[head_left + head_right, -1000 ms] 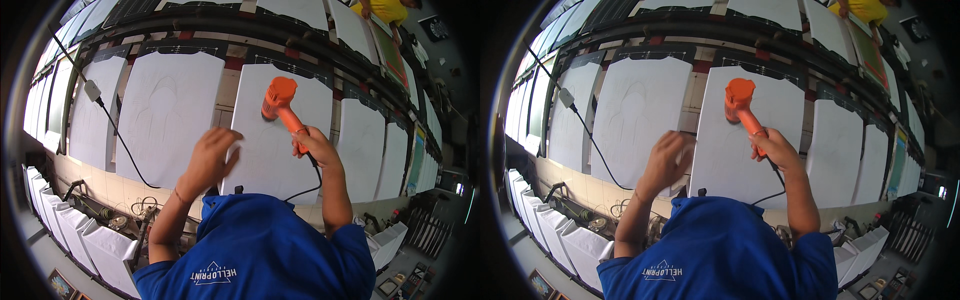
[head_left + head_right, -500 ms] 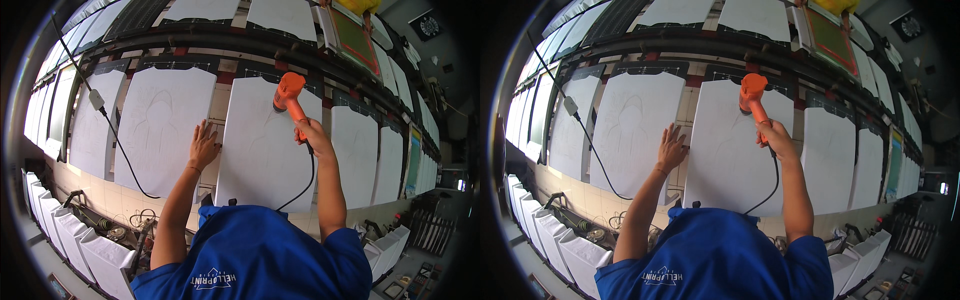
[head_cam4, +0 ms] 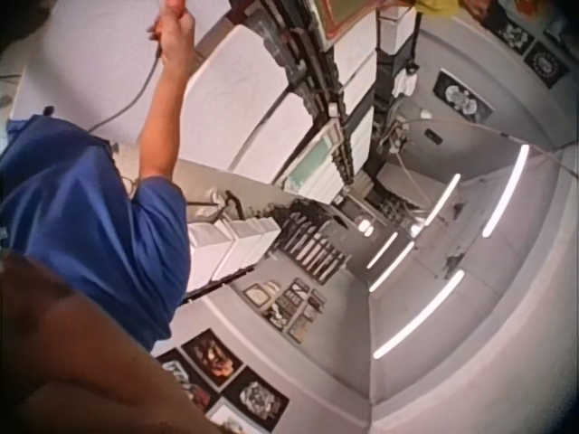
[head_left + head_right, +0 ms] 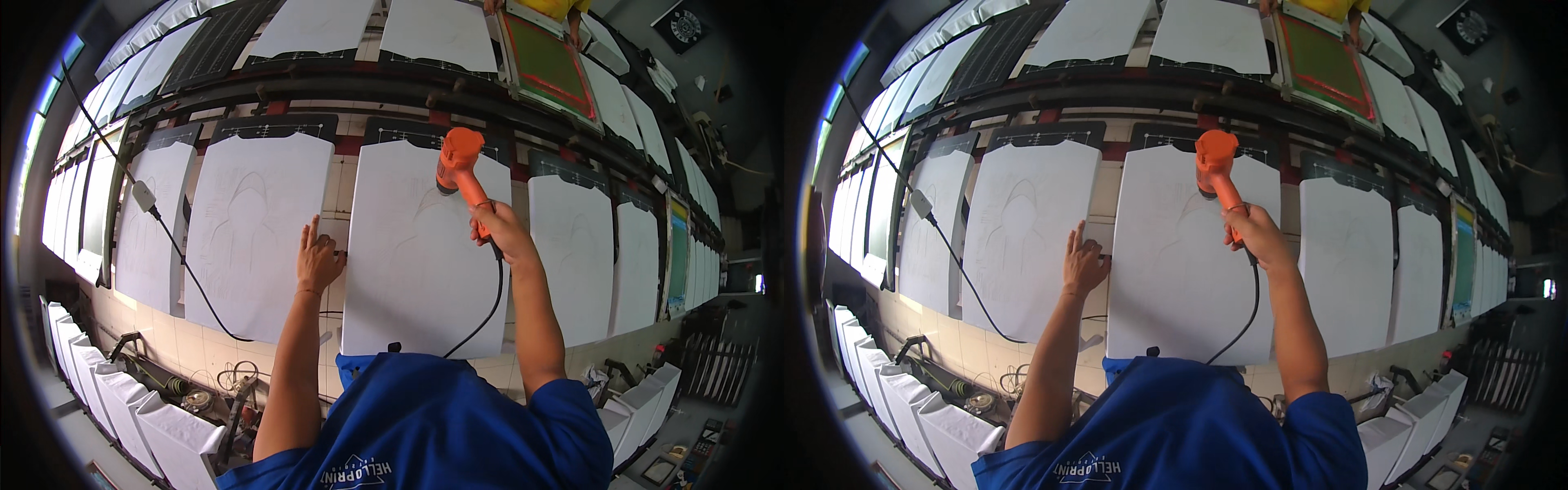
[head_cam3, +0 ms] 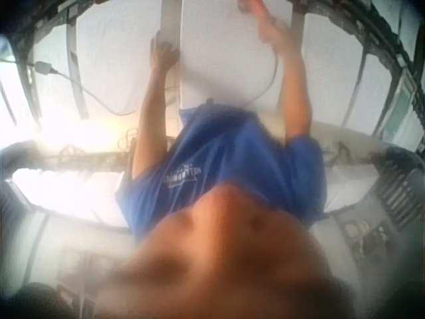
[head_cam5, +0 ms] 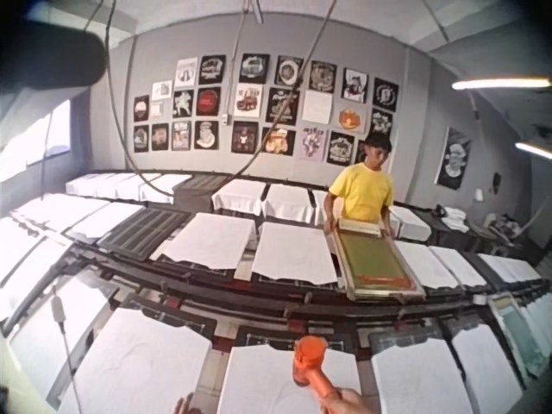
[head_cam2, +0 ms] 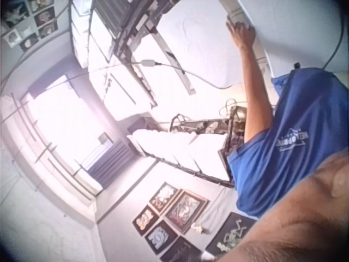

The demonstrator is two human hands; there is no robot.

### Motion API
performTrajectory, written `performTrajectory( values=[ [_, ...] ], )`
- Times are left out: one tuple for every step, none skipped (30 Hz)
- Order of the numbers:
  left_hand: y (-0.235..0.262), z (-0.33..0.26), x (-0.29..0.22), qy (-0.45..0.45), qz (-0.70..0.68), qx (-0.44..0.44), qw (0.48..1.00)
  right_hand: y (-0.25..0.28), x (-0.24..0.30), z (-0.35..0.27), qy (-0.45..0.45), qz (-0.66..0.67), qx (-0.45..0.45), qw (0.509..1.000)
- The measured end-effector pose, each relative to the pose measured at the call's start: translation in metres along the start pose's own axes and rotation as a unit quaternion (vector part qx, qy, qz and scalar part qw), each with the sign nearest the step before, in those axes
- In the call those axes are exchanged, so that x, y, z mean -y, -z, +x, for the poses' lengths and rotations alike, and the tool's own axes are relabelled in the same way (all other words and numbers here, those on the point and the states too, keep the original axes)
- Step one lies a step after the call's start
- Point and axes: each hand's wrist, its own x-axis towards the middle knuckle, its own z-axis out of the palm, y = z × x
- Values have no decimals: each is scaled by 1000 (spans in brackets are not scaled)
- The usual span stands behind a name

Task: The person uses a heat gun to apply heat to white t-shirts laid out on a drying rack. They move the heat gun across the surface of the shirts while occasionally touching the fabric with their other hand.

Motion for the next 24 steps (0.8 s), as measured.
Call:
performTrajectory(
  values=[
    [1, 0, -1, 0, 4, 2, 1000, 5, 0, -2, -5, 7, 0, 1000],
    [2, 1, -2, -1, 9, 4, 1000, 13, 0, -5, -10, 14, 0, 1000],
    [2, 0, -1, 0, 8, 4, 1000, 17, 0, -7, -17, 23, 1, 1000],
    [2, -1, -1, 1, 7, 4, 1000, 17, 3, -12, -27, 26, -10, 999],
    [1, -1, 0, 2, 6, 5, 1000, 17, 0, -15, -23, 20, -10, 999],
    [1, -1, 0, 1, 5, 3, 1000, 17, -3, -19, -20, 13, -10, 1000],
    [0, -2, 0, 1, 4, 1, 1000, 17, -5, -22, -17, 6, -10, 1000],
    [0, -2, 0, 0, 3, 0, 1000, 21, -2, -27, -33, 5, -16, 999],
    [1, -2, 0, 2, 3, 3, 1000, 26, 5, -35, -49, 4, -21, 999],
    [1, -2, 1, 3, 3, 6, 1000, 29, 8, -39, -64, 4, -27, 998],
    [2, -3, 1, 5, 3, 9, 1000, 28, 2, -34, -42, 6, -30, 999],
    [2, -2, 0, 4, 0, 6, 1000, 26, -4, -30, -19, 10, -38, 999],
    [3, -2, -1, 3, -3, 4, 1000, 25, -8, -26, 4, 13, -46, 999],
    [3, -2, -2, 2, -5, 1, 1000, 24, -9, -21, 1, 14, -54, 998],
    [2, -2, -1, 1, -2, -2, 1000, 27, -6, -16, 2, 28, -52, 998],
    [0, -2, 0, 0, 1, -6, 1000, 29, -5, -10, 3, 42, -49, 998],
    [-1, -3, 1, 0, 4, -10, 1000, 32, -5, -6, 5, 56, -46, 997],
    [0, -2, 0, -1, 3, -5, 1000, 31, -8, -1, 11, 49, -55, 997],
    [1, -1, -1, -1, 2, 0, 1000, 28, -12, 4, 18, 42, -63, 997],
    [1, 1, -2, -2, 0, 5, 1000, 27, -14, 7, 25, 35, -72, 996],
    [0, 0, -1, -5, -2, -4, 1000, 28, -13, 7, 18, 45, -67, 997],
    [0, 0, 0, -7, -3, -13, 1000, 30, -11, 7, 11, 55, -61, 997],
    [-2, 0, 0, -10, -5, -23, 1000, 31, -9, 5, 5, 65, -56, 996],
    [-2, 0, 0, -9, 0, -18, 1000, 33, -6, 1, -9, 78, -64, 995]
  ],
)
